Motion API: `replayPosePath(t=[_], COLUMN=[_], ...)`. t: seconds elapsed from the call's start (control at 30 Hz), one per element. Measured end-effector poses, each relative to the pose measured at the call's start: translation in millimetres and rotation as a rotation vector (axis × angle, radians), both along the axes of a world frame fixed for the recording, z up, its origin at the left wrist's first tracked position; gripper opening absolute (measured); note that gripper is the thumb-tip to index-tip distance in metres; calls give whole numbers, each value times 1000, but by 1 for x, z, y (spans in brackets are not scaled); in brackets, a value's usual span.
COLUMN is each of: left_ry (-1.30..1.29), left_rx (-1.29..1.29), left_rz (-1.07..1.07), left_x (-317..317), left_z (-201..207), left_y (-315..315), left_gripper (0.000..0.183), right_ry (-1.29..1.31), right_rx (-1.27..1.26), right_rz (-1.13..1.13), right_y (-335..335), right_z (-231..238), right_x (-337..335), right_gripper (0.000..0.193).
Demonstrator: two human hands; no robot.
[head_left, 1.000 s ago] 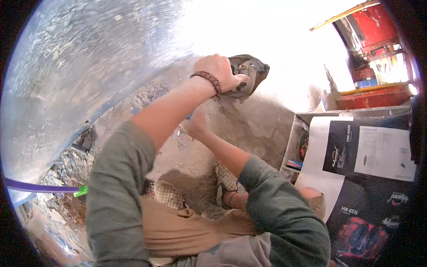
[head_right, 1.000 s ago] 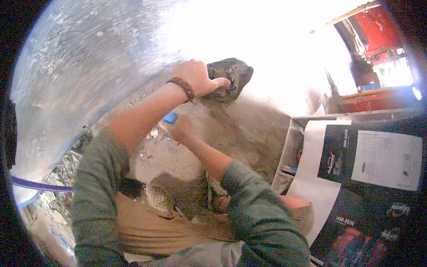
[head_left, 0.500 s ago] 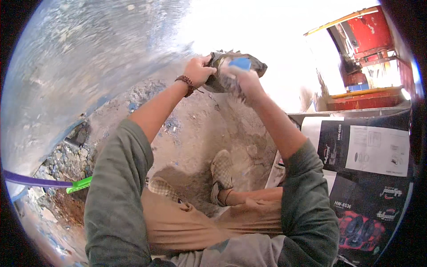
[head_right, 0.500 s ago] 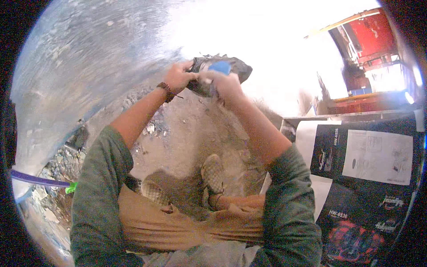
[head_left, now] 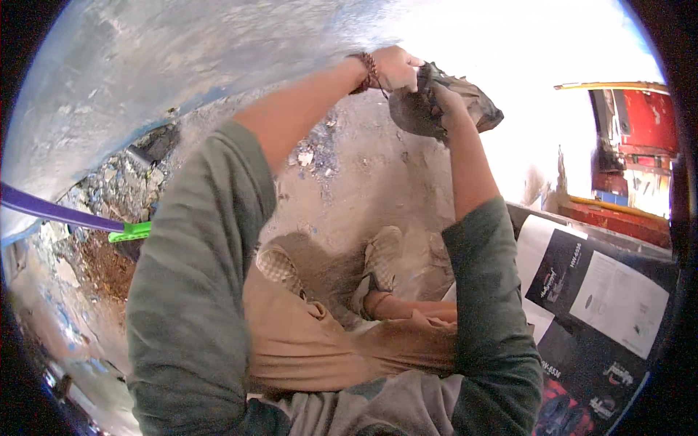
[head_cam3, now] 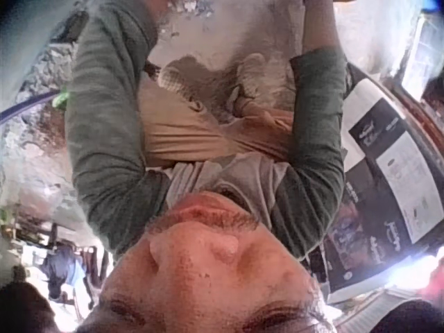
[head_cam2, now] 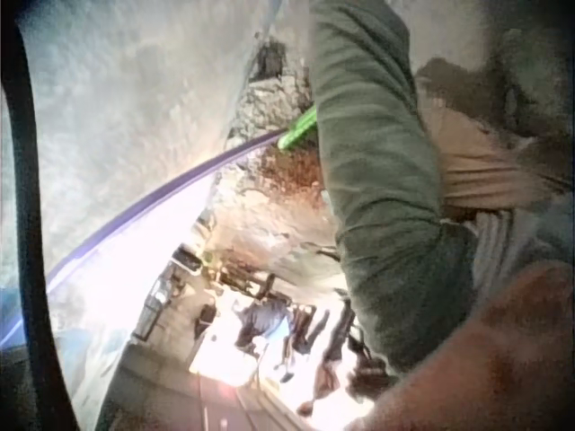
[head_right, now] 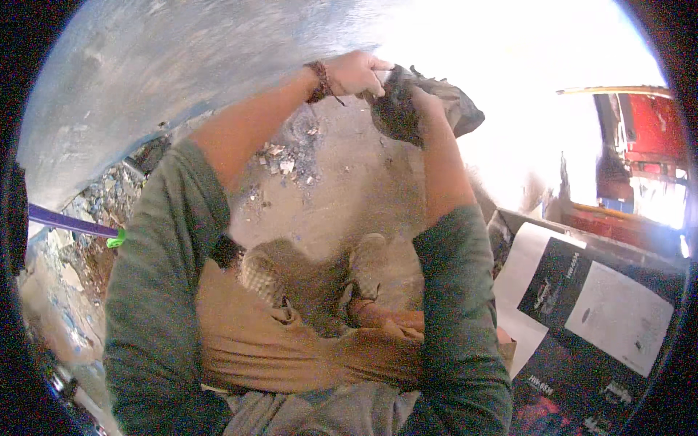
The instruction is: The person picks up pieces of debris by hand and puts them into a black plastic bag. They then use a broom to sweep the remaining dust and small fragments from the ground.
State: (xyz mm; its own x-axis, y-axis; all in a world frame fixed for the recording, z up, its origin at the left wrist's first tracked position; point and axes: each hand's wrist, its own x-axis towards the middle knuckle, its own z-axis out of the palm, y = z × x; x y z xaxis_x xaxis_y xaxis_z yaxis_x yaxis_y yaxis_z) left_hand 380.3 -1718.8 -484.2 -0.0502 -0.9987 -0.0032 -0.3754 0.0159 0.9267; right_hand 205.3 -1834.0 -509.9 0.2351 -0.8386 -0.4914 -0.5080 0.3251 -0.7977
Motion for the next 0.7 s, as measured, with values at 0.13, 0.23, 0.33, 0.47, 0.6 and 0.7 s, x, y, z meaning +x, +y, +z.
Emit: replayPosePath(t=[0.13,0.23,0.33,0.47,0.6,0.7], left_ry=[-89,-526,-495,-702,-806,-777], left_rx=[89,34,104,63,147,155], left_rz=[79,369,783,960,977,1061], left_x=[60,92,55,6,-5,7], left_z=[-5,-71,-133,-183,-185,-194], left_y=[45,102,163,203,196,183], left_gripper=[46,42,56,70,75,75], right_ry=[729,95,-188,38,336,371], right_rx=[-756,-1067,-1482,-1082,-1045,-1082], right_rz=[273,61,261,486,695,716], right_y=[58,113,165,229,224,204], right_z=[39,42,-15,-98,-144,-152], right_x=[7,21,24,13,25,65], right_gripper=[46,27,18,55,75,76])
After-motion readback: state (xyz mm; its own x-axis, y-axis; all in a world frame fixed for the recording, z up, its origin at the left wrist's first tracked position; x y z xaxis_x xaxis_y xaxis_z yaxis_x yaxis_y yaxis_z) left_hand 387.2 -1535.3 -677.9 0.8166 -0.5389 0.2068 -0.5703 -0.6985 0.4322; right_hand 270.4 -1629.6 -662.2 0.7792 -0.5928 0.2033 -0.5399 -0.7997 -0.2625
